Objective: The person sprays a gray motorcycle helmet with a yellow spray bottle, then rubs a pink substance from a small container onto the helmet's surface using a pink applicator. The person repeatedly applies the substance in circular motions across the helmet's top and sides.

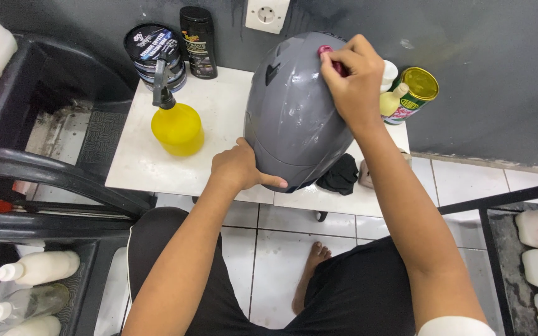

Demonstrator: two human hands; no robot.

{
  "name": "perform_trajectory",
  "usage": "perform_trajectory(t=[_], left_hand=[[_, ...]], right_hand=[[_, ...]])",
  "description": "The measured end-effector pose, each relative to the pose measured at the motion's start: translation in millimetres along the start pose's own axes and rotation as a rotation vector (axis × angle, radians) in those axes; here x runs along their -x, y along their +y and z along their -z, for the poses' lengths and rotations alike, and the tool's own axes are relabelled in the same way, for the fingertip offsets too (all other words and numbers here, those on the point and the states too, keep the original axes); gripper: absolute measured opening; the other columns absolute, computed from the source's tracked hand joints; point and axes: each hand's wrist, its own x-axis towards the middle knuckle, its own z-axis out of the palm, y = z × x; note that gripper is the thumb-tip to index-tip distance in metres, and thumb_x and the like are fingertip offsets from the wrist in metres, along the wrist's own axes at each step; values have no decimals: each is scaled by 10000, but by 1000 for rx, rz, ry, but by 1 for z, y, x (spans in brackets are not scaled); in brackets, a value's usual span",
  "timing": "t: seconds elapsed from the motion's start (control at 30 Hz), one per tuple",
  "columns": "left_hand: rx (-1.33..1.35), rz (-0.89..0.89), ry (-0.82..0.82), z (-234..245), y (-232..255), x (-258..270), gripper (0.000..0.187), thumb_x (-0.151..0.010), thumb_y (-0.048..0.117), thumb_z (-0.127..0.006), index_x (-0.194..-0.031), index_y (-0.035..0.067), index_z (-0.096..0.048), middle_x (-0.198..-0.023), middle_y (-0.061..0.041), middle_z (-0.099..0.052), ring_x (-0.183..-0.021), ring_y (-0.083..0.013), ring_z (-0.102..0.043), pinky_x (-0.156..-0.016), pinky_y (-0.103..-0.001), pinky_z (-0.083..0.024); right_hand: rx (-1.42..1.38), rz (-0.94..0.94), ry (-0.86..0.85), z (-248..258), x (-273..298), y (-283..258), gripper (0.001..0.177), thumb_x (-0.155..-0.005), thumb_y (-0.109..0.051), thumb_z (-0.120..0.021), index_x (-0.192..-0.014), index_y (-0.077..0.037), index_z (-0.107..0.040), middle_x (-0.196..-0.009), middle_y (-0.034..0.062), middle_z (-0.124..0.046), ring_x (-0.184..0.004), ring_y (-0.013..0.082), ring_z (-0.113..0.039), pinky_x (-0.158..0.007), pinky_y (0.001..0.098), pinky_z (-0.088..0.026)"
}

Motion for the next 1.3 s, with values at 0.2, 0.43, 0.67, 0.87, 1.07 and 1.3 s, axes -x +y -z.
perform_trajectory(t=[0.2,0.43,0.67,0.87,1.07,1.3], left_hand=[[-1,-3,18,0,0,0,1300,-521,845,-748,-1410,-5,-327,-1263,-95,-636,-1111,-323,-649,-862,-423,-512],[-20,15,-1,2,4,2,1305,-533,844,-744,-1437,13,-302,-1255,-83,-640,-1086,-310,-655,-841,-406,-515],[-90,41,-12,4,8,-1,1299,-531,875,-724,-1427,18,-337,-1268,-67,-634,-1102,-301,-655,-845,-394,-519],[-49,-38,90,3,5,4,1247,-529,781,-801,-1345,-85,-429,-1159,-221,-659,-1032,-379,-679,-780,-451,-556],[23,-120,187,2,2,7,1185,-544,698,-859,-1250,-187,-511,-1016,-375,-691,-910,-459,-719,-677,-498,-600],[25,-121,193,6,4,10,1150,-555,679,-865,-1230,-186,-522,-1004,-381,-689,-898,-459,-719,-662,-492,-601]], right_hand=[[-55,103,-148,-2,13,-10,133,-987,19,-757,-860,54,-741,-845,123,-585,-712,223,-572,-662,332,-460],[20,-67,14,15,11,5,94,-956,25,-781,-865,5,-790,-781,64,-541,-694,165,-505,-622,304,-405],[-74,2,-32,18,12,1,92,-935,50,-792,-848,34,-766,-783,96,-566,-699,182,-523,-613,295,-408],[-70,53,-73,10,24,-3,100,-890,37,-790,-809,-4,-747,-805,103,-636,-707,242,-610,-658,324,-490],[14,41,29,15,26,7,173,-912,5,-781,-768,-65,-714,-772,63,-602,-641,231,-623,-620,297,-508],[15,115,-53,7,34,-7,189,-913,9,-775,-752,-49,-696,-793,71,-637,-668,242,-631,-636,310,-515]])
